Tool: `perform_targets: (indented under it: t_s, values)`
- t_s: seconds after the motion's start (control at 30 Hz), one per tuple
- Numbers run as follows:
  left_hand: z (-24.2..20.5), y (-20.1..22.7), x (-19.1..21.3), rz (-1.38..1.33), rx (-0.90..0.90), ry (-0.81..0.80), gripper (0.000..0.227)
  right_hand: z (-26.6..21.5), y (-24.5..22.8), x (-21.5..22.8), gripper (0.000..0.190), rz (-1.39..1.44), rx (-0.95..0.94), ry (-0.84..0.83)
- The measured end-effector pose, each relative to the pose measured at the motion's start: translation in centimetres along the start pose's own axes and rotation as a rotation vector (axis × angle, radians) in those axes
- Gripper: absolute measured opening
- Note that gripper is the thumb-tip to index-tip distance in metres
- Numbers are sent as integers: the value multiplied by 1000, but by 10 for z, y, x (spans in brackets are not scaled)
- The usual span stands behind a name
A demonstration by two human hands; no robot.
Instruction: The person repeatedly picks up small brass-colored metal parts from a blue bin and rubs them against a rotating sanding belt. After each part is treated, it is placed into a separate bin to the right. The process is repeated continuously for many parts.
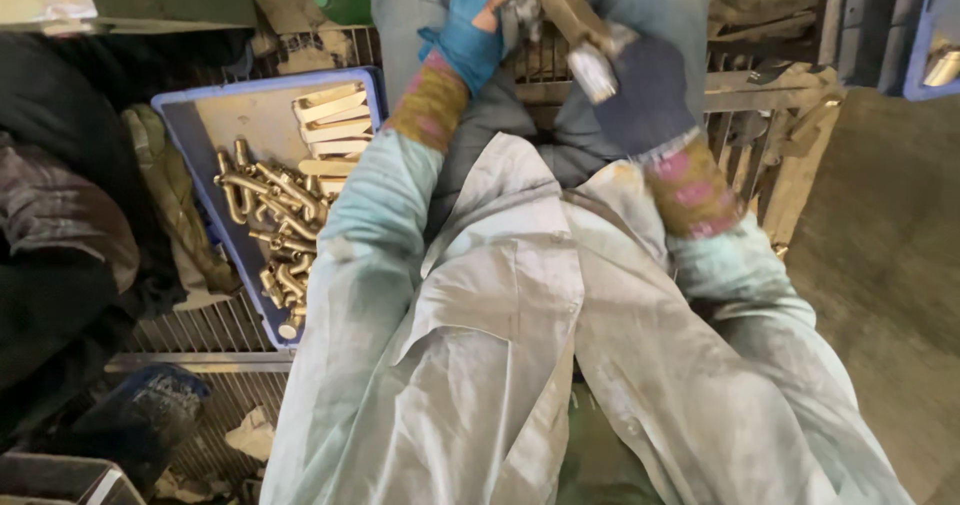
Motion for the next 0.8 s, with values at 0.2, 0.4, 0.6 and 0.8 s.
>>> perform_targets:
  t_s: [0.2, 0.4, 0.6, 0.8]
  values:
    - [6, -104, -53, -966, 524, 111, 29, 19, 52, -57, 29, -60, -218, -260]
    - [2, -135, -63, 505, 27, 232, 30, 19, 60, -78, 31, -138, -160, -121]
    - [3, -155, -83, -463, 291, 433, 29, 27, 64, -86, 30, -174, -197, -176]
    - [2, -152, -104, -1336, 465, 433, 25, 42, 62, -89, 35, -172, -254, -239]
Point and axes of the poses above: each hand's wrist, its own z-axis towards the middle knuckle, its own x-axis out of the back of the hand, y = z × x, the point moved 3 cm from there along z, towards the middle knuckle, and after that the axes turned 3 degrees about x, right-handed, at the moved point
